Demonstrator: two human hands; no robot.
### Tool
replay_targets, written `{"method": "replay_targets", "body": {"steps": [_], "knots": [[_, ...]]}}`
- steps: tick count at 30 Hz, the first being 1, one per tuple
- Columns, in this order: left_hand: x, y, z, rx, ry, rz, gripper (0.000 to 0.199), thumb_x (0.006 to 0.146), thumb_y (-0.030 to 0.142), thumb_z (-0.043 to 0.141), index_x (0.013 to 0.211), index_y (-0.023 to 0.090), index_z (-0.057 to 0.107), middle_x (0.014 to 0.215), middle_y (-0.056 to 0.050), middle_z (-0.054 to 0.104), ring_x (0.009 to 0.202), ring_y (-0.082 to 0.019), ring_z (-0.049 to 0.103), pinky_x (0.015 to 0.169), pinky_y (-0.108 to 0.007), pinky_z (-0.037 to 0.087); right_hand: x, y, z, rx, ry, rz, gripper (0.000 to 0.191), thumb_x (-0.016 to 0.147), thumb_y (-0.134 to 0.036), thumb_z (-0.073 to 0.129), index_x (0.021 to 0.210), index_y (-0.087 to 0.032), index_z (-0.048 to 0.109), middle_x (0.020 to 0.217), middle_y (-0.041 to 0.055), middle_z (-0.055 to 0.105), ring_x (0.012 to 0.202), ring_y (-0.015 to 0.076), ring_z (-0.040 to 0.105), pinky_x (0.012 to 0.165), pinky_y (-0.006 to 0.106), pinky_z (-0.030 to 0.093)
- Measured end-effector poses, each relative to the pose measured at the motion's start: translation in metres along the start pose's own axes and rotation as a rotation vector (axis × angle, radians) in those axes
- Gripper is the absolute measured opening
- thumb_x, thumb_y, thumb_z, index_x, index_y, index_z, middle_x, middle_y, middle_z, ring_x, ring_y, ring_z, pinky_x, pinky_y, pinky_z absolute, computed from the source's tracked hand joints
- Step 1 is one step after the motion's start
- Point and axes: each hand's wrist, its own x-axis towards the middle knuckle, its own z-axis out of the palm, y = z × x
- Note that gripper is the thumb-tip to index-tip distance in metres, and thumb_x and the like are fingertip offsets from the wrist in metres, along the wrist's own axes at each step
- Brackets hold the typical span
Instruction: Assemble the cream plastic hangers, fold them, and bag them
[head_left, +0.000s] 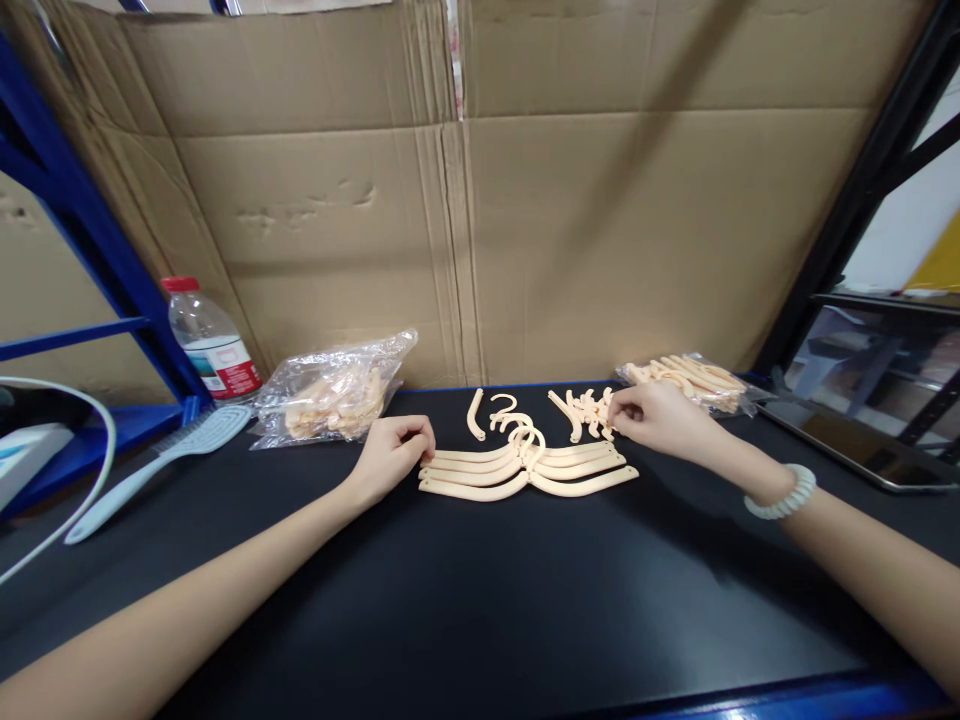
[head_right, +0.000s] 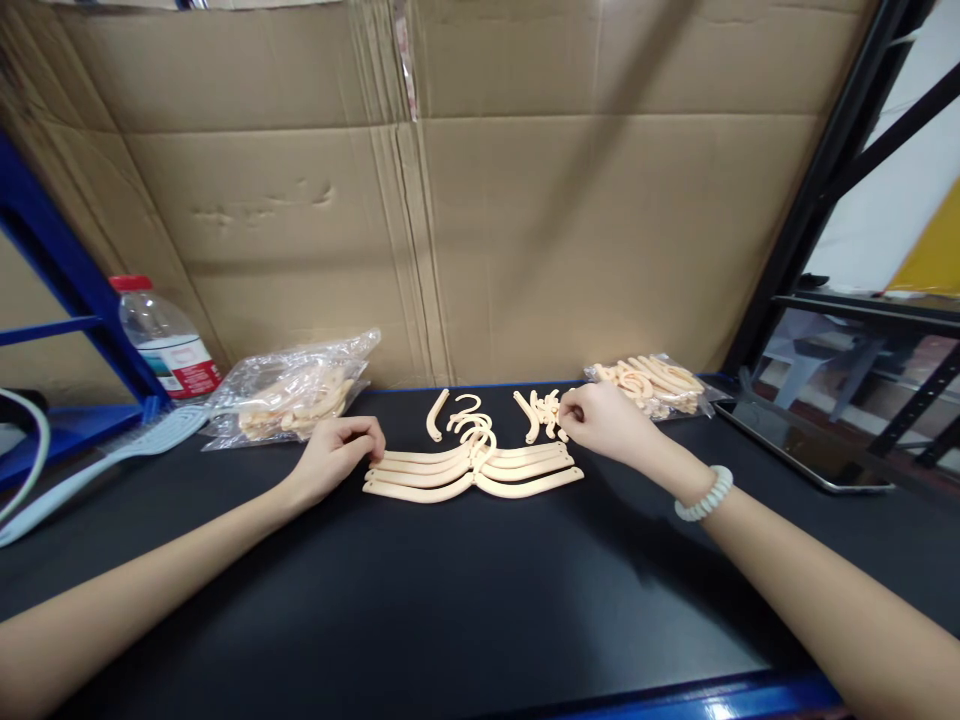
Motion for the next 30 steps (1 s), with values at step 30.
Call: {"method": "replay_targets", "body": {"steps": [30], "knots": [[0.040, 0.005, -0.002, 0.292, -0.012, -0.049, 0.015, 0.064, 0.016, 0.043, 0.057, 0.019, 0.056, 0.057, 0.000, 0.061, 0.062, -0.017, 0.059, 0.059, -0.026, 0.043, 0.090, -0.033, 0.024, 0.003, -0.057, 0.110, 0.016, 0.075, -0.014, 0.056, 0.074, -0.013, 0.072, 0.072, 0.0078, 0.071, 0.069, 0.0160, 0.063, 0.063, 0.023, 0.043]]}}
